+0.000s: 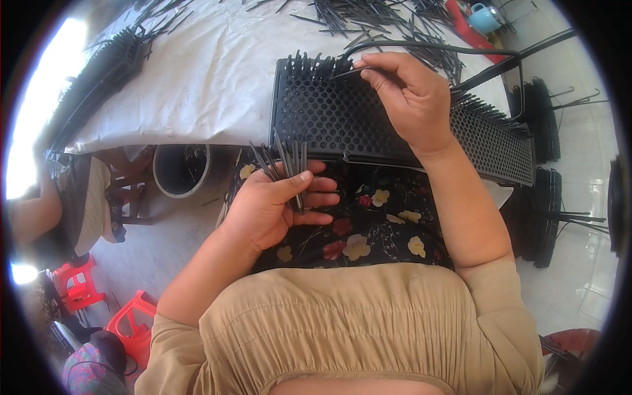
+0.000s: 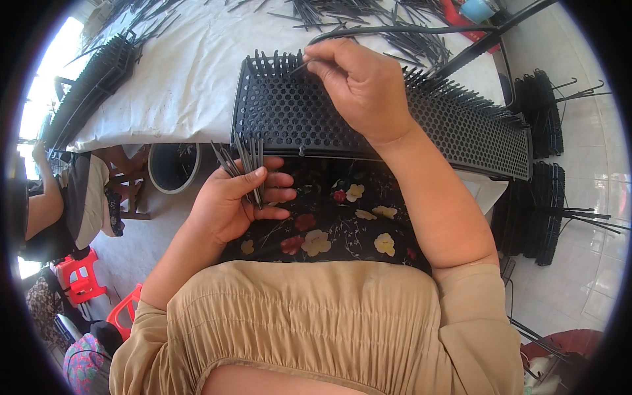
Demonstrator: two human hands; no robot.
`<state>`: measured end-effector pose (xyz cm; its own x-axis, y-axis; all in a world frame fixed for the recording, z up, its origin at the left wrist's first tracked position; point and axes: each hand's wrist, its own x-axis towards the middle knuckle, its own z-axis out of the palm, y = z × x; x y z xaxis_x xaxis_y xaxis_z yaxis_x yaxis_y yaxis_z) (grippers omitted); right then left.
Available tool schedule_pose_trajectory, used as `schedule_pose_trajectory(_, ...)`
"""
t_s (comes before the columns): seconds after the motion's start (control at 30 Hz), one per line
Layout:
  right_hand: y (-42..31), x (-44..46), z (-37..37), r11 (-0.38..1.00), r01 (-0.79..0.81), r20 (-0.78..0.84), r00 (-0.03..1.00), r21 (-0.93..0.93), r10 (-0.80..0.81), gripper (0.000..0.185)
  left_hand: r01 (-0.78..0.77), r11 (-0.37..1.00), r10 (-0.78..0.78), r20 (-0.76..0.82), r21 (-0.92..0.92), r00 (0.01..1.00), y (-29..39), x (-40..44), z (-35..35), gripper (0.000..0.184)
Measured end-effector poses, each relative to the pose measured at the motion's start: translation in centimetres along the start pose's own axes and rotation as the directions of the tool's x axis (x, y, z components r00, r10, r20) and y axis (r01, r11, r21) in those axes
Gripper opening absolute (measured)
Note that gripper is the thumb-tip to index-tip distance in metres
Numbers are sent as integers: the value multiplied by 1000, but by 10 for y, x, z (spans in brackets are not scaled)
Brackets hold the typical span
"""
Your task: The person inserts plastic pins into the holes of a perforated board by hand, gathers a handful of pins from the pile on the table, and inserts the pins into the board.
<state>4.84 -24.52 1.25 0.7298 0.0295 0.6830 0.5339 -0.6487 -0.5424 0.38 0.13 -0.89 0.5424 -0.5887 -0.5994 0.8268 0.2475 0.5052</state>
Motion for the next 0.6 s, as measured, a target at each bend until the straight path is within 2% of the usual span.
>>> schedule_pose_trajectory(0.07,-1,3,-1,1000,-3,45,999,-2,3,14,-1,1000,1,10,15,1000,1,2,-2,31)
schedule_pose_trajectory(0.13,1,8,-5,997,-75,83,994,31,72,15,-13,999,12,12,49,1000,1,4,-5,30)
schedule_pose_trajectory(0.17,4,9,-5,992,-102,85,992,80,95,16,-12,999,11,13,50,1000,1,4,-5,30)
schedule_pose_trajectory(0.3,11,8,1,990,-112,55,993,89,107,16,-50,996,51,-21,78,998,2,1,-4,31)
schedule_pose_trajectory(0.4,10,8,11,999,-45,31,999,15,44,17,-39,994,42,-29,103,999,5,0,-5,28)
schedule_pose_trajectory(0.47,10,11,17,974,123,62,992,-190,-113,18,-16,991,18,-14,134,1000,5,0,-5,26)
schedule_pose_trajectory(0.5,6,13,21,990,88,35,996,-108,-85,18,-34,988,38,-25,148,999,2,1,-6,26)
schedule_pose_trajectory(0.6,5,18,24,981,114,53,993,-160,-107,16,-51,982,60,-49,180,997,0,2,-5,26)
